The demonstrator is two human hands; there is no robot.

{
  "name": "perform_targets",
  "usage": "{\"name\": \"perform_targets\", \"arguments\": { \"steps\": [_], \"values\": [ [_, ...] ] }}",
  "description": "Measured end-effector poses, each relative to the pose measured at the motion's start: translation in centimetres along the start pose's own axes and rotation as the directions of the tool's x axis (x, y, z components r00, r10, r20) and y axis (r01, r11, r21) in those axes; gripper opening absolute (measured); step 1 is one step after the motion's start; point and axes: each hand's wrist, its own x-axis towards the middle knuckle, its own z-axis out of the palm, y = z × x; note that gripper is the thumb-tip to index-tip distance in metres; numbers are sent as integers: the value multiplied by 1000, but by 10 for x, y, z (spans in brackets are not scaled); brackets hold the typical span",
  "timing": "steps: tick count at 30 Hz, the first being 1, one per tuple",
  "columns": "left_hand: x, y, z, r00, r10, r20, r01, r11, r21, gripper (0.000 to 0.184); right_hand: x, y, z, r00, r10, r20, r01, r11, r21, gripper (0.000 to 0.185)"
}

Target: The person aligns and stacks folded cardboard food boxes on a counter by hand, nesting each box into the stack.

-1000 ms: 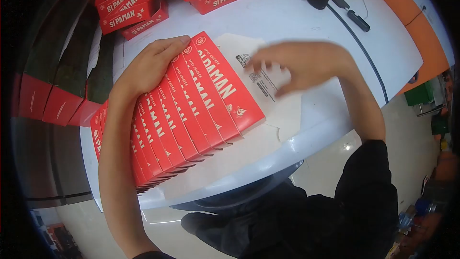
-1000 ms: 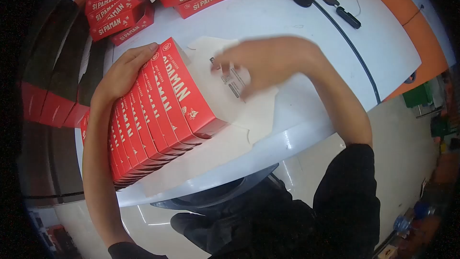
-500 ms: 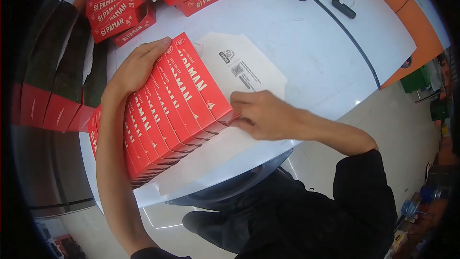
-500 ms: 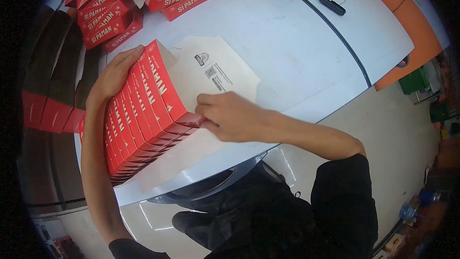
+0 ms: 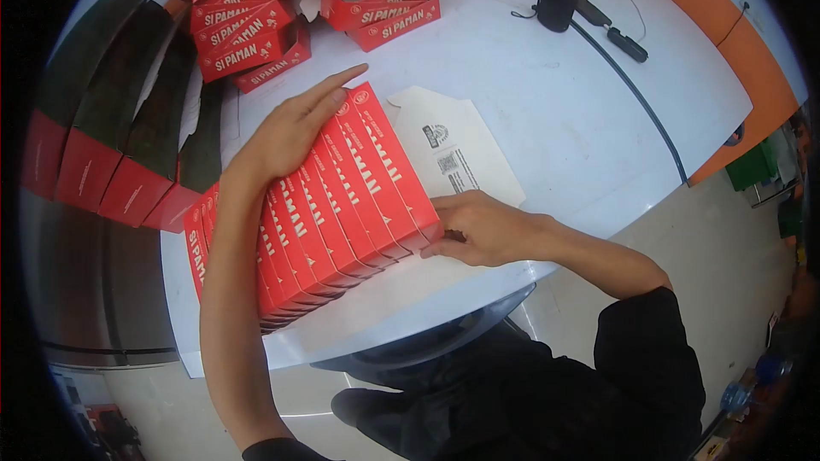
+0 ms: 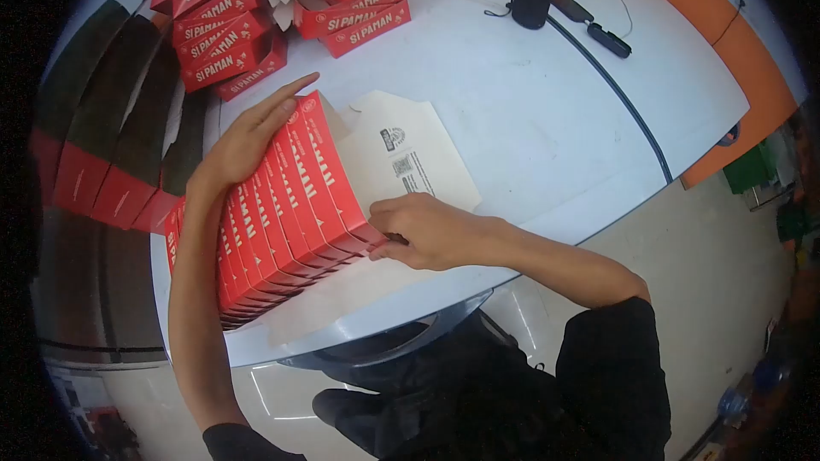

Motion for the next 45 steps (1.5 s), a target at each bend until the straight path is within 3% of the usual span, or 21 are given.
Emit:
{"name": "perform_targets", "arguments": {
  "steps": [1, 6, 11, 15, 20, 22, 23, 24, 26, 27, 28, 29, 30, 32, 34, 37, 40, 43, 44, 45],
  "values": [
    [-2, 6, 0, 1000, -2, 12, 2, 1000, 20, 46, 1, 0, -1, 1000, 7, 8, -7, 1000, 6, 33],
    [5, 0, -1, 949, 310, 64, -315, 912, 262, 41, 2, 5, -2, 999, 28, 31, -29, 999, 37, 34],
    [0, 11, -4, 982, 171, 75, -180, 974, 135, 40, -1, 2, 0, 999, 30, -23, -27, 992, 124, 31],
    [-1, 15, -6, 990, 105, 93, -116, 985, 125, 41, -3, 7, 3, 999, 22, -35, -19, 997, 79, 30],
    [-3, 11, -5, 987, 129, 93, -138, 985, 103, 42, -5, 4, -7, 999, 32, 21, -34, 997, 76, 25],
    [-2, 7, -6, 977, 207, 59, -213, 968, 136, 46, -1, -10, -42, 990, 106, 89, -108, 994, 11, 27],
    [-3, 7, -6, 983, 173, 59, -181, 970, 162, 47, 2, -14, -62, 982, 147, 122, -145, 989, -25, 30],
    [-4, 9, -5, 989, 135, 57, -143, 972, 186, 49, 10, -8, -84, 985, 149, 85, -142, 986, -86, 41],
    [-5, 10, -3, 994, 96, 57, -106, 968, 229, 54, 40, -10, -138, 986, -16, -166, -37, 950, -311, 36],
    [-5, 9, -3, 994, 94, 60, -107, 962, 251, 57, 61, -18, -168, 949, -63, -310, -60, 926, -372, 30],
    [-6, 10, -4, 994, 90, 63, -104, 956, 273, 60, 91, -17, -194, 817, -272, -509, 39, 906, -422, 25],
    [-6, 13, -5, 996, 60, 65, -76, 960, 268, 63, 124, -27, -222, 703, -347, -621, 73, 903, -422, 32],
    [-6, 16, -5, 997, 27, 67, -44, 964, 263, 65, 157, -32, -254, 582, -470, -664, 28, 827, -561, 36],
    [-6, 12, -4, 999, 14, 37, -23, 964, 265, 72, 226, -42, -305, 373, -566, -735, 96, 812, -576, 41],
    [-7, 14, -6, 999, -7, 36, -3, 963, 268, 72, 299, -19, -365, 231, -733, -640, -7, 657, -754, 50],
    [-7, 12, -4, 1000, -26, 13, 22, 960, 280, 72, 333, -23, -381, 659, -310, -685, -243, 774, -585, 44],
    [-6, 14, -5, 996, -83, 24, 74, 963, 260, 70, 350, -33, -382, 670, -188, -718, -319, 800, -507, 43],
    [-5, 12, -6, 996, -82, 25, 72, 960, 272, 69, 365, -42, -393, 506, -449, -737, -154, 793, -589, 44],
    [-5, 10, -5, 998, -69, 14, 62, 956, 288, 67, 373, -44, -400, 396, -557, -730, -202, 722, -661, 43],
    [-5, 6, -5, 998, -55, 6, 50, 952, 301, 64, 336, -93, -367, 402, -461, -791, -1, 864, -504, 37]
  ]
}}
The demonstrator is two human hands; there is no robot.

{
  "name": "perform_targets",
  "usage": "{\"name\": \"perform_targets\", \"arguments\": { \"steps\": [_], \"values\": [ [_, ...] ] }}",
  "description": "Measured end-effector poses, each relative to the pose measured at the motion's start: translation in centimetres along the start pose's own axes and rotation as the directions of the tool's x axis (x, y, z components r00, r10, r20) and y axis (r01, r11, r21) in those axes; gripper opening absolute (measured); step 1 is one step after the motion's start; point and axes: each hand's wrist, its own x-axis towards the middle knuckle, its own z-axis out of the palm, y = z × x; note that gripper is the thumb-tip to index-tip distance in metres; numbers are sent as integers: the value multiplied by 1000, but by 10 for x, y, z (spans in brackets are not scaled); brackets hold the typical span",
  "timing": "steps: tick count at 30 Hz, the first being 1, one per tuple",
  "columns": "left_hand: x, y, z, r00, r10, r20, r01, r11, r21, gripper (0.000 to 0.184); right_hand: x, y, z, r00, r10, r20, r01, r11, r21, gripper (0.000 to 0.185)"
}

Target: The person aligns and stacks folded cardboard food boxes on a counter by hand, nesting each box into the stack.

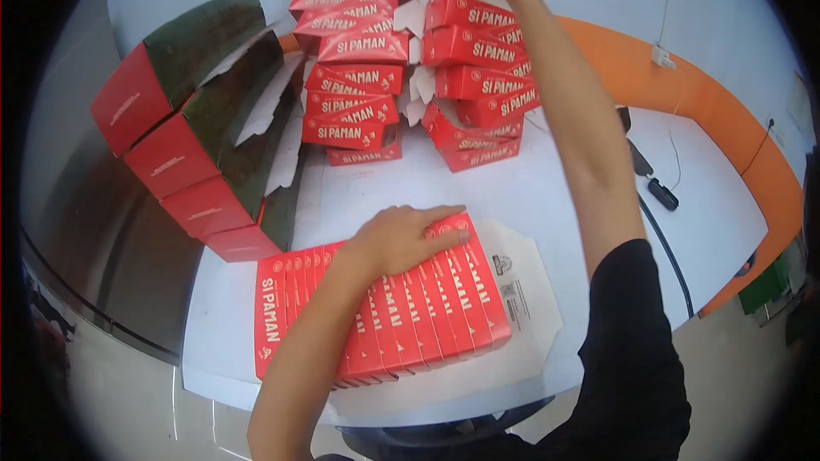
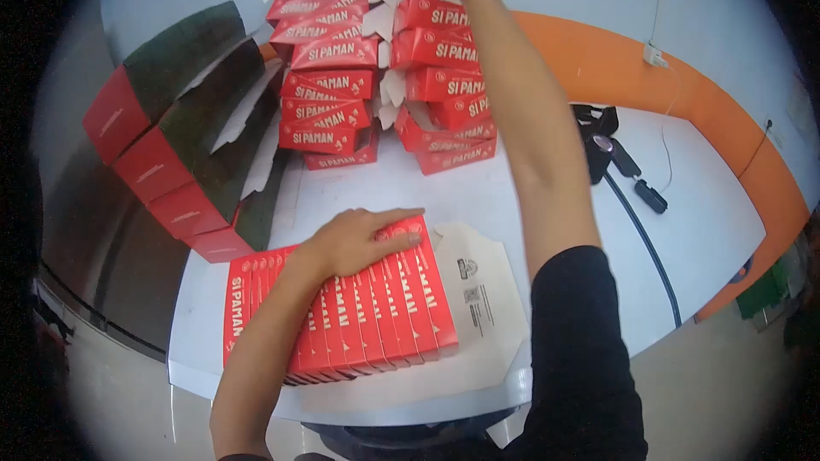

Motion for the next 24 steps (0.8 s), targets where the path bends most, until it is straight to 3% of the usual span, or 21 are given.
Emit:
{"name": "perform_targets", "arguments": {
  "steps": [2, 3, 5, 7, 8, 9, 11, 12, 13, 14, 18, 21, 24],
  "values": [
    [2, -5, 3, 999, 35, -19, -35, 999, -4, 60, -3, -11, -11, 961, -165, -222, 174, 984, 22, 34],
    [3, -8, 4, 998, 56, -29, -57, 998, -22, 57, -7, -8, -18, 890, -344, -298, 342, 938, -63, 35],
    [3, -13, 7, 988, 140, -67, -141, 990, -12, 52, -62, -61, -69, 973, -231, 7, 227, 952, -207, 33],
    [3, -17, 8, 983, 164, -79, -165, 986, 1, 51, -128, -115, -115, 939, 109, 327, -9, 956, -293, 33],
    [4, -19, 9, 981, 178, -81, -178, 984, 8, 51, -161, -84, -125, 932, -11, 363, 108, 963, -248, 43],
    [6, -20, 10, 983, 164, -81, -166, 986, -15, 51, -192, -88, -144, 868, 104, 486, 40, 960, -278, 45],
    [7, -21, 11, 989, 132, -72, -136, 989, -53, 50, -262, -78, -166, 847, -39, 530, 180, 959, -217, 47],
    [7, -20, 11, 990, 127, -60, -130, 990, -54, 50, -287, -93, -173, 724, 252, 643, -124, 963, -239, 48],
    [8, -19, 9, 991, 120, -53, -123, 991, -51, 49, -307, -100, -171, 590, 415, 692, -241, 909, -340, 47],
    [8, -18, 8, 993, 114, -40, -116, 992, -45, 49, -327, -103, -168, 527, 472, 706, -313, 881, -355, 45],
    [3, -9, 6, 999, 21, -41, -24, 997, -75, 48, -365, -91, -145, 486, 465, 740, -464, 855, -233, 48],
    [4, -14, 10, 994, 67, -86, -70, 997, -27, 48, -342, -133, -153, 243, 582, 776, -610, 714, -344, 50],
    [6, -16, 10, 994, 69, -86, -70, 997, -17, 48, -347, -127, -149, 257, 534, 805, -594, 745, -304, 48]
  ]
}}
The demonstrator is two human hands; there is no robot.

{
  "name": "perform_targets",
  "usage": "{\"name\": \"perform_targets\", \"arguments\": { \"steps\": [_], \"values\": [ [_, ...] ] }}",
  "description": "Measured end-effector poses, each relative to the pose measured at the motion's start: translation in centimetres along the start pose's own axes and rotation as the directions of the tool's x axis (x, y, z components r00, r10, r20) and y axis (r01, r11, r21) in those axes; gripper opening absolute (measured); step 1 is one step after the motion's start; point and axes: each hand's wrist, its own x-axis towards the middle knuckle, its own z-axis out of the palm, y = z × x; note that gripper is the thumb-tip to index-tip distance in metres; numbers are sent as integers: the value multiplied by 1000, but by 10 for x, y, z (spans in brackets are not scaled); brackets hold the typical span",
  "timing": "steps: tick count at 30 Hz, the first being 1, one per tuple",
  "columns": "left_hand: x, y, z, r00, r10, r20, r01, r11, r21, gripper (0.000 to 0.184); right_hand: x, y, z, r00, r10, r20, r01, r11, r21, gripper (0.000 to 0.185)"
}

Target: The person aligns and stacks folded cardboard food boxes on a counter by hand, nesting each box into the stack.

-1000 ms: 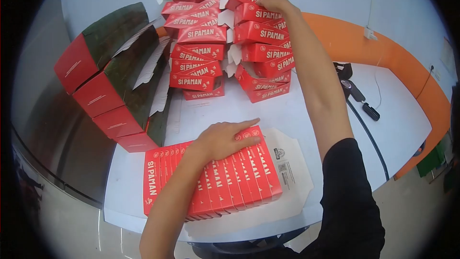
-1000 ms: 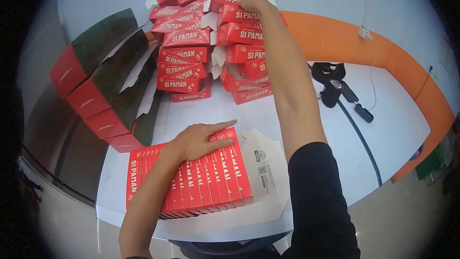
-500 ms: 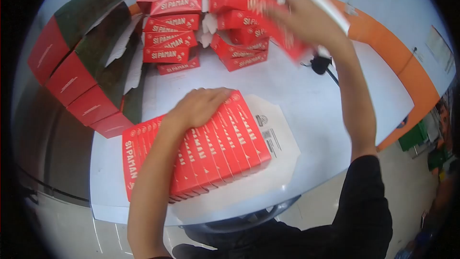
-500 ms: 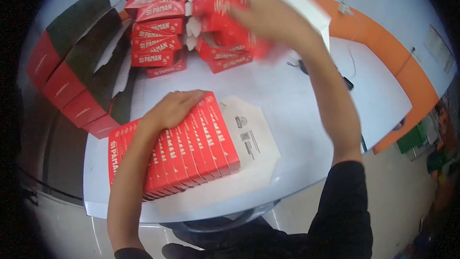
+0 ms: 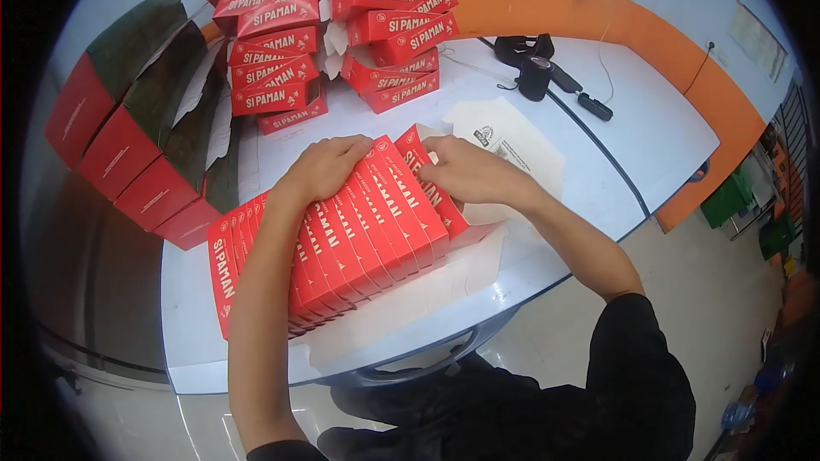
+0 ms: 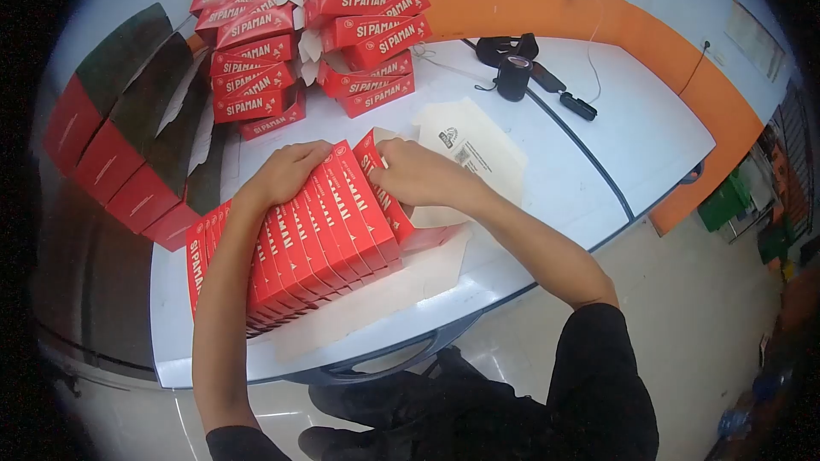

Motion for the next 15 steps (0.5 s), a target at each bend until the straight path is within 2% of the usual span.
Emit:
{"name": "perform_targets", "arguments": {
  "steps": [6, 9, 12, 15],
  "values": [
    [-1, 0, -2, 1000, 21, 8, -20, 999, -26, 49, -13, -6, -3, 996, -66, 60, 72, 993, -91, 44],
    [0, -2, -1, 1000, 5, 1, -5, 999, -46, 49, 10, 19, 12, 983, -181, 13, 181, 983, -3, 42],
    [-1, -1, -2, 1000, 10, 1, -10, 997, -77, 49, 9, 17, 11, 980, -196, -48, 200, 972, 119, 42],
    [0, -1, -2, 1000, -1, 8, 2, 996, -87, 48, 21, 30, 16, 983, -165, -77, 172, 982, 84, 43]
  ]
}}
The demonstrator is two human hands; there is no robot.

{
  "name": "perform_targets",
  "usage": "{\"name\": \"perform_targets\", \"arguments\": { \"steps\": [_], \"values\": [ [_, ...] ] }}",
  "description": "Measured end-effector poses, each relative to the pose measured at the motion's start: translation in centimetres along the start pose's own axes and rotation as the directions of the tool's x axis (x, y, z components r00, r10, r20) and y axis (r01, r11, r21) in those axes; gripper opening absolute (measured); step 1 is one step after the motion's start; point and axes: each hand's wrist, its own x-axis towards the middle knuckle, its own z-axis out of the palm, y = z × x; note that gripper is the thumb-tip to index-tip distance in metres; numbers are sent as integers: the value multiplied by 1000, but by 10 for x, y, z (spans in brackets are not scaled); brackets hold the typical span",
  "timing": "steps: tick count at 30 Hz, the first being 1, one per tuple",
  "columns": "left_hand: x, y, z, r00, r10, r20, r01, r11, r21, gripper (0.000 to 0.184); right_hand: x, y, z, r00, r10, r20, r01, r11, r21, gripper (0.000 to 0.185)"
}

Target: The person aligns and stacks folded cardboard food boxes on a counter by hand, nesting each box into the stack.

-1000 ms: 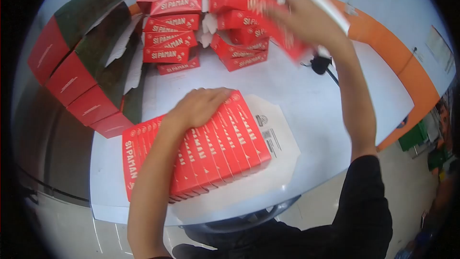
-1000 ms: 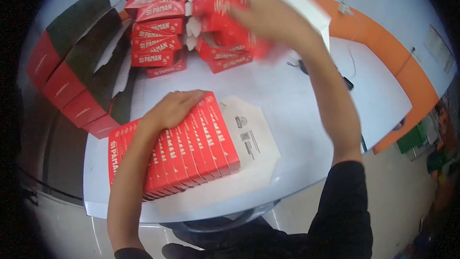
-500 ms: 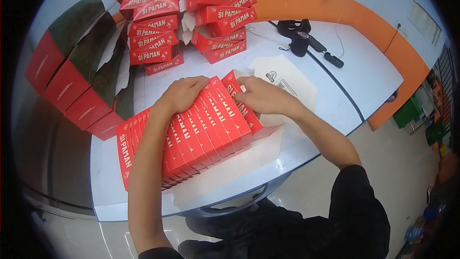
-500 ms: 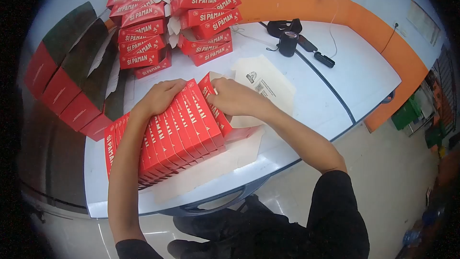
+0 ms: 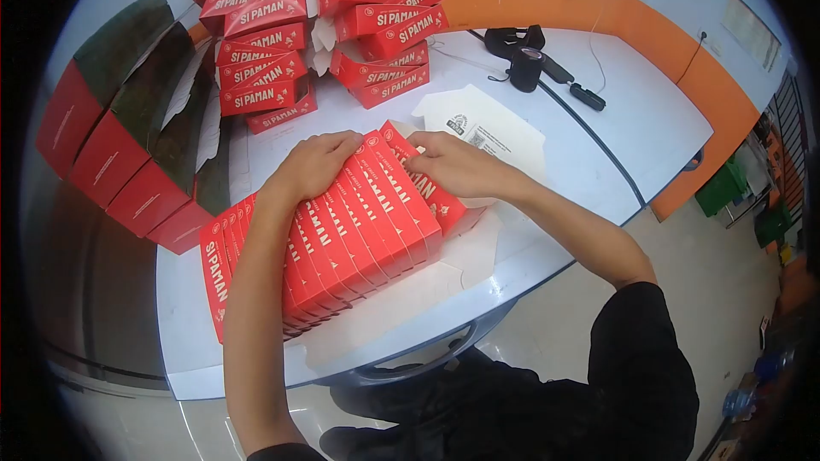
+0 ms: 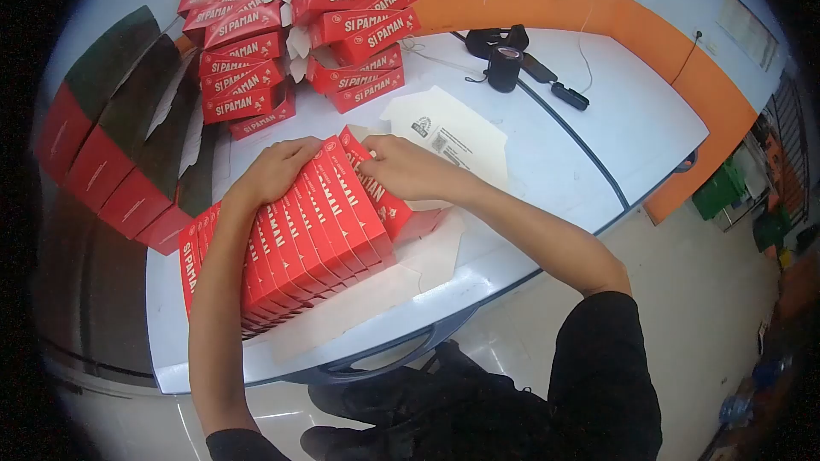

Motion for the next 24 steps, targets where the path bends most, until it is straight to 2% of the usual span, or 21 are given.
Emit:
{"name": "perform_targets", "arguments": {
  "steps": [3, 6, 9, 12, 15, 18, 21, 23, 24],
  "values": [
    [1, -3, 1, 1000, 9, -9, -9, 1000, -3, 48, -3, -8, -5, 994, 87, 74, -58, 944, -326, 43],
    [0, -2, 1, 1000, 9, -13, -9, 1000, -7, 49, -4, -16, 1, 982, 142, 123, -126, 983, -131, 40],
    [1, -5, 2, 1000, 11, -17, -12, 1000, -17, 49, 3, -7, 11, 1000, -12, 27, 8, 987, 161, 34],
    [1, -6, 1, 1000, 11, 1, -11, 1000, -6, 50, 7, 4, 17, 993, 103, 57, -117, 789, 603, 35],
    [1, -3, 1, 1000, -15, 9, 16, 999, -37, 50, 1, 8, 24, 990, 137, 43, -119, 625, 771, 37],
    [-2, 6, 0, 1000, -22, 6, 23, 996, -91, 49, 8, 21, 19, 994, 56, 99, -113, 604, 789, 41],
    [-2, 3, 1, 1000, 26, -5, -26, 997, -74, 49, 18, 14, -33, 939, 40, 342, -236, 798, 554, 44],
    [-1, 2, 0, 999, 41, -12, -41, 998, -39, 48, 41, 32, -48, 979, 5, 206, -68, 952, 299, 49],
    [-1, 2, 1, 999, 51, -13, -51, 998, -22, 48, 48, 38, -45, 996, -51, 72, 40, 988, 147, 51]
  ]
}}
